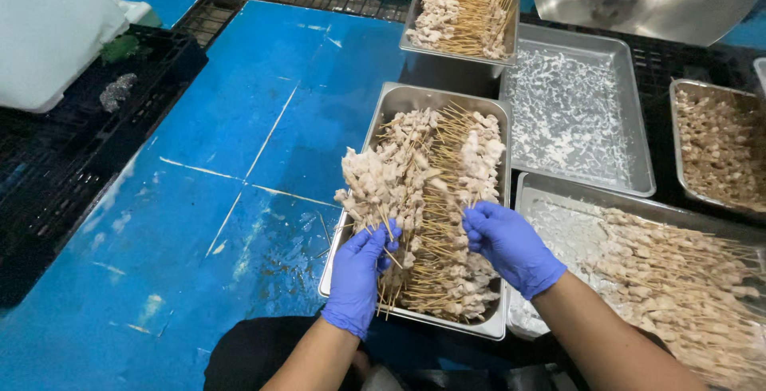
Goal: The person, wearing blue gloves, picks up meat skewers one at a time from a stainless steel tray and lays them in rows on a flour-dusted tray, repeating the transfer across the trays on the floor.
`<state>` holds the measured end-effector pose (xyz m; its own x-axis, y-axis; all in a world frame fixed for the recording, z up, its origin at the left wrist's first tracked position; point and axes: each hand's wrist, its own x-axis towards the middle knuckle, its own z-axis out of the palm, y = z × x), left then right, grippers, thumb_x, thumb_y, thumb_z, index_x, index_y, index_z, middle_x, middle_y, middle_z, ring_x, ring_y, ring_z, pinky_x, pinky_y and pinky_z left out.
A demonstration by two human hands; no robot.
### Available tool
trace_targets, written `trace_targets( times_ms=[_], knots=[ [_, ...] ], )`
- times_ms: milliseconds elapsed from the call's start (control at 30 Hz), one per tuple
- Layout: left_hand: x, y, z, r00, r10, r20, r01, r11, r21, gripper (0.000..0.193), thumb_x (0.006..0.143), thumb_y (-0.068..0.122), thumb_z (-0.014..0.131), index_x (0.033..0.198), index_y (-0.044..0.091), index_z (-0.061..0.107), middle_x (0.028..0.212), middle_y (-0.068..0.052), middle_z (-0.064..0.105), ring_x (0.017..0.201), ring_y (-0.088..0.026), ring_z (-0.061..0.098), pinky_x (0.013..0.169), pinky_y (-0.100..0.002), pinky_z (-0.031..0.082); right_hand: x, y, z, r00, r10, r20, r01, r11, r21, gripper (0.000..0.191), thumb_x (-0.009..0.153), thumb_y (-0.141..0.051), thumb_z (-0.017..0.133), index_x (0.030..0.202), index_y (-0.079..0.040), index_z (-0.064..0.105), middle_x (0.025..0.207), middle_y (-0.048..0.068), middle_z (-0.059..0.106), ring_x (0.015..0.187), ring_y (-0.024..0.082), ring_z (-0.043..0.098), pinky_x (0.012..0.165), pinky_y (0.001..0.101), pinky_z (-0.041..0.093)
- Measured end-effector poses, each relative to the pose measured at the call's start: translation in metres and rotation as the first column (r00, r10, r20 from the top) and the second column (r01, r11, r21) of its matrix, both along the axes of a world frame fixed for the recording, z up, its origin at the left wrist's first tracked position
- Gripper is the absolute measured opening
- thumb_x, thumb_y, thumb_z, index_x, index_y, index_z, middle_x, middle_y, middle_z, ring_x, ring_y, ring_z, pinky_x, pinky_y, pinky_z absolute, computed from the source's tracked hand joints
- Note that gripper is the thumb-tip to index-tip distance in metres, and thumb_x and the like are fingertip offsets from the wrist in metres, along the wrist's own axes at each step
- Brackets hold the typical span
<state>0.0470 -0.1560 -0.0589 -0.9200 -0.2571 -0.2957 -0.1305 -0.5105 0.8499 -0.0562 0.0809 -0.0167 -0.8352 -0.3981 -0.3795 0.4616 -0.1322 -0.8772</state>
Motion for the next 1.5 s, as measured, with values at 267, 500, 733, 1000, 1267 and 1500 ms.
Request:
trace_targets(
  times_ms=[267, 500, 733, 1000, 1267, 1500],
  knots=[
    [-0.016, -0.039, -0.005, 0.994, 0.112, 0.021, -0.113, 0.988, 0.101, 0.026, 0.098, 0.024, 0.064, 0.115, 0.007, 0.075, 0.102, -0.002, 0.079, 0.077, -0.006, 0.064, 0.058, -0.020, 0.042, -0.031, -0.030, -0.017, 0.999, -0.008, -0.041, 0.015, 0.984, 0.176, 0.021, 0.100, -0.017, 0.059, 0.083, -0.006, 0.057, 0.074, 0.002, 0.053, 0.065, 0.012, 0.049, 0.061, 0.0271, 0.044],
    [-0.025, -0.038, -0.009, 0.997, 0.081, 0.011, -0.081, 0.990, 0.112, 0.026, 0.099, 0.026, 0.065, 0.115, 0.010, 0.076, 0.099, 0.000, 0.078, 0.078, -0.004, 0.065, 0.059, -0.019, 0.041, -0.121, -0.139, -0.032, 0.987, -0.118, -0.111, 0.125, 0.990, 0.061, 0.007, 0.093, -0.003, 0.061, 0.087, -0.001, 0.061, 0.076, 0.009, 0.064, 0.062, 0.018, 0.061, 0.056, 0.0304, 0.049],
    [-0.029, -0.048, -0.009, 0.996, 0.084, 0.023, -0.086, 0.991, 0.101, 0.026, 0.098, 0.027, 0.065, 0.115, 0.011, 0.076, 0.100, 0.001, 0.078, 0.079, -0.005, 0.067, 0.060, -0.020, 0.042, -0.157, -0.168, -0.035, 0.613, 0.609, -0.503, 0.082, 0.584, 0.807, 0.018, 0.084, -0.017, 0.071, 0.096, -0.004, 0.078, 0.088, 0.016, 0.078, 0.073, 0.028, 0.074, 0.064, 0.0365, 0.059],
    [-0.029, -0.050, -0.002, 1.000, 0.019, -0.015, -0.016, 0.990, 0.139, 0.029, 0.099, 0.026, 0.064, 0.119, 0.009, 0.076, 0.102, -0.002, 0.079, 0.083, -0.006, 0.067, 0.064, -0.020, 0.045, -0.124, -0.172, -0.009, 0.899, 0.178, -0.399, 0.195, 0.655, 0.730, 0.046, 0.100, -0.044, 0.063, 0.102, 0.001, 0.075, 0.086, 0.015, 0.077, 0.066, 0.021, 0.072, 0.066, 0.0322, 0.056],
    [-0.027, -0.033, -0.001, 0.999, -0.019, -0.049, 0.024, 0.995, 0.099, 0.026, 0.098, 0.023, 0.066, 0.115, 0.007, 0.076, 0.097, 0.001, 0.076, 0.083, -0.007, 0.068, 0.066, -0.022, 0.050, 0.000, -0.130, 0.026, 0.916, 0.204, -0.345, 0.004, 0.856, 0.517, 0.029, 0.089, -0.031, 0.074, 0.099, -0.004, 0.078, 0.086, 0.004, 0.073, 0.072, 0.010, 0.064, 0.063, 0.0248, 0.051],
    [-0.018, -0.017, 0.005, 0.971, -0.010, -0.239, 0.001, 0.999, -0.035, 0.022, 0.095, 0.013, 0.070, 0.112, 0.002, 0.078, 0.088, -0.001, 0.074, 0.075, -0.006, 0.063, 0.067, -0.023, 0.051, 0.020, -0.111, 0.026, 0.916, 0.145, -0.374, -0.031, 0.955, 0.295, 0.023, 0.085, -0.017, 0.077, 0.103, -0.003, 0.076, 0.087, 0.002, 0.073, 0.076, 0.008, 0.062, 0.066, 0.0215, 0.048]
  ],
)
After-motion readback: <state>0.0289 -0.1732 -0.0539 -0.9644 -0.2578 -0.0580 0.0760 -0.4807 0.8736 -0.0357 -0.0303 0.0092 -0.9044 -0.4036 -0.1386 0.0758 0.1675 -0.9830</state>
